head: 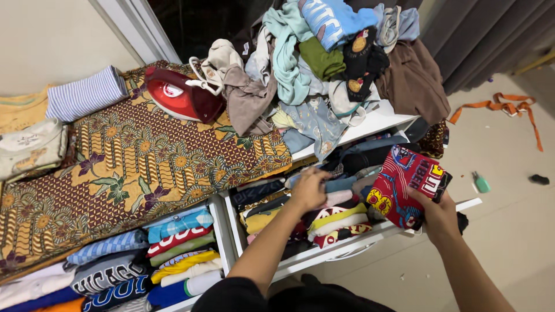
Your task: The person sorts through a pile of clothing on an ironing board, folds items by hand including shirts and pants, and organizes them into drawers. They briefly use an iron to press one item before placing it into a drawer.
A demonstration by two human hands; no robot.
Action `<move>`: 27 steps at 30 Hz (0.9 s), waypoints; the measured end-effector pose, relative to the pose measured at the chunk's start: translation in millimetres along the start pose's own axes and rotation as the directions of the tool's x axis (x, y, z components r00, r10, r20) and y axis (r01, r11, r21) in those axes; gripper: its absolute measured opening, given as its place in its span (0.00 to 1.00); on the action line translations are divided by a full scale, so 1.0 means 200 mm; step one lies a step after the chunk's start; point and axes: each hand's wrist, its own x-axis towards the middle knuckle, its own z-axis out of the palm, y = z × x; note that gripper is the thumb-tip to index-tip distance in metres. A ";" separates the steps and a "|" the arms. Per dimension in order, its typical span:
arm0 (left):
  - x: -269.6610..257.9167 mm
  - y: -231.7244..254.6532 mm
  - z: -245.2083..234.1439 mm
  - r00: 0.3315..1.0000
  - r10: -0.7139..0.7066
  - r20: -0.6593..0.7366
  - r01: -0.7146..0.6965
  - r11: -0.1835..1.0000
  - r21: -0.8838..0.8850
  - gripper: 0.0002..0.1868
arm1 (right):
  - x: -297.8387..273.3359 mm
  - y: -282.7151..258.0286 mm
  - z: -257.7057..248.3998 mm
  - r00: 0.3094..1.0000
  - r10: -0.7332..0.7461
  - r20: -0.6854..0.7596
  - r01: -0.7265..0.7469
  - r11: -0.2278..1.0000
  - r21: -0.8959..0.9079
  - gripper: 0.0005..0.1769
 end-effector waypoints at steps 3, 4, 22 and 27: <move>0.00 0.01 -0.05 0.978 -0.193 0.081 0.170 0.959 0.225 0.22 | -0.01 -0.01 0.01 0.999 0.023 -0.034 -0.024 0.999 -0.024 0.23; 0.00 0.05 -0.06 0.973 -0.219 0.077 0.192 0.944 0.267 0.22 | -0.01 -0.01 0.01 0.999 0.029 -0.042 -0.030 0.999 -0.030 0.22; -0.13 -0.02 0.00 0.894 -0.368 0.256 0.274 0.901 0.337 0.35 | -0.01 0.00 -0.02 0.999 -0.044 0.031 0.041 0.994 0.102 0.24; -0.25 0.00 -0.20 0.980 -0.195 0.042 0.140 0.821 0.553 0.41 | -0.03 -0.01 -0.02 0.998 -0.039 0.047 0.033 0.993 0.117 0.24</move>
